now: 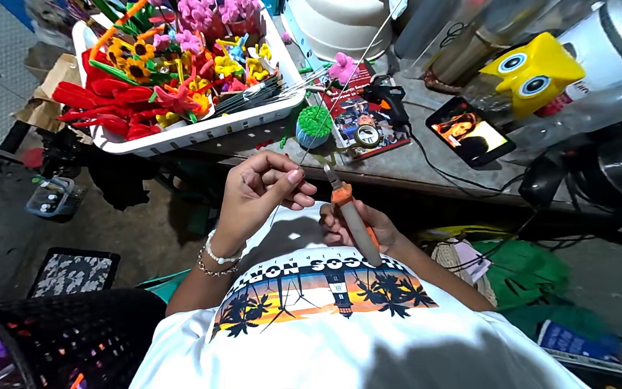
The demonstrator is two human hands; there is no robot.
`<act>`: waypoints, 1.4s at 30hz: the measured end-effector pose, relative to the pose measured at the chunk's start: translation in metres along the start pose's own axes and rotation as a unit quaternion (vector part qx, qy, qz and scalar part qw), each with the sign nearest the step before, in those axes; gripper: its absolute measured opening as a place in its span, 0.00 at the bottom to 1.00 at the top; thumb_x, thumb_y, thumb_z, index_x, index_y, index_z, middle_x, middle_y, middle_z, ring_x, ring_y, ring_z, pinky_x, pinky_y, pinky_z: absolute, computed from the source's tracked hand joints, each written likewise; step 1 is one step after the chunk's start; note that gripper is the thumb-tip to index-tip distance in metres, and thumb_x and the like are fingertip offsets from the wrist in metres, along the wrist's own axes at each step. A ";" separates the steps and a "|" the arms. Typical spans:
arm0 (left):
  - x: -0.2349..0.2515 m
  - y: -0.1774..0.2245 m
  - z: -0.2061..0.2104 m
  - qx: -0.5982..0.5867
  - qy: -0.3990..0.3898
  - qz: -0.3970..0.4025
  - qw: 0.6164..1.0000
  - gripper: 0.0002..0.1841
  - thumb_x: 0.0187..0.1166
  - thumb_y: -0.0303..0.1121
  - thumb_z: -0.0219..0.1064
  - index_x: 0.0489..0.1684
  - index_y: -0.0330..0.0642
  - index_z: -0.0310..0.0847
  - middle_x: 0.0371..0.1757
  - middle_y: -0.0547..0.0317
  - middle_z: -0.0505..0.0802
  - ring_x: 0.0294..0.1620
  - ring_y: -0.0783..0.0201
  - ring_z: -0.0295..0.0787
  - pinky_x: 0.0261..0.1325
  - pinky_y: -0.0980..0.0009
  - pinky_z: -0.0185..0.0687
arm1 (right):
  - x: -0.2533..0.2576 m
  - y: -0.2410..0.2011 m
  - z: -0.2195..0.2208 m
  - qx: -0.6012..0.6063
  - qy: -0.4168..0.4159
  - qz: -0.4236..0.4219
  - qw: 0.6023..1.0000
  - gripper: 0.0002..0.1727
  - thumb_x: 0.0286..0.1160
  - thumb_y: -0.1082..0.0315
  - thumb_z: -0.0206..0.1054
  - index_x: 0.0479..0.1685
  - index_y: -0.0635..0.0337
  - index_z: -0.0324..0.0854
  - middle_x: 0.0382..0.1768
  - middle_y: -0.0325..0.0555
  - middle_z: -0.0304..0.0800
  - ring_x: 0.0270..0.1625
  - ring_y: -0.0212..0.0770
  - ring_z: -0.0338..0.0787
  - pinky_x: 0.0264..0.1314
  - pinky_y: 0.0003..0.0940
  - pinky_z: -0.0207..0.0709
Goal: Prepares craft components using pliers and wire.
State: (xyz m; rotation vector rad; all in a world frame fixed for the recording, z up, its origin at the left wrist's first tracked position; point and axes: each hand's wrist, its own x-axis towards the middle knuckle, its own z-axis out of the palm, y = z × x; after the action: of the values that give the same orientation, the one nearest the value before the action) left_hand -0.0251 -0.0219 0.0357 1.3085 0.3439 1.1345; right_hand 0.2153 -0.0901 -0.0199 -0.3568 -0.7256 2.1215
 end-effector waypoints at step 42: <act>0.014 -0.030 0.017 0.006 -0.093 -0.100 0.991 0.10 0.93 0.36 0.50 0.46 0.45 0.76 0.48 0.57 0.92 0.46 0.65 0.92 0.52 0.70 0.90 | -0.026 -0.015 0.008 -0.330 0.126 -0.090 0.931 0.10 0.83 0.69 0.66 0.56 0.59 0.73 0.58 0.39 0.88 0.61 0.39 0.92 0.65 0.44 0.91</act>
State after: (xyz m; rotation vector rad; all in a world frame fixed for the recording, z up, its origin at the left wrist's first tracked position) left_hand 0.0082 -0.0166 0.0200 1.3465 0.3368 0.8363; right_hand 0.2367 -0.1071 -0.0044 -0.8672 -1.2540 1.5693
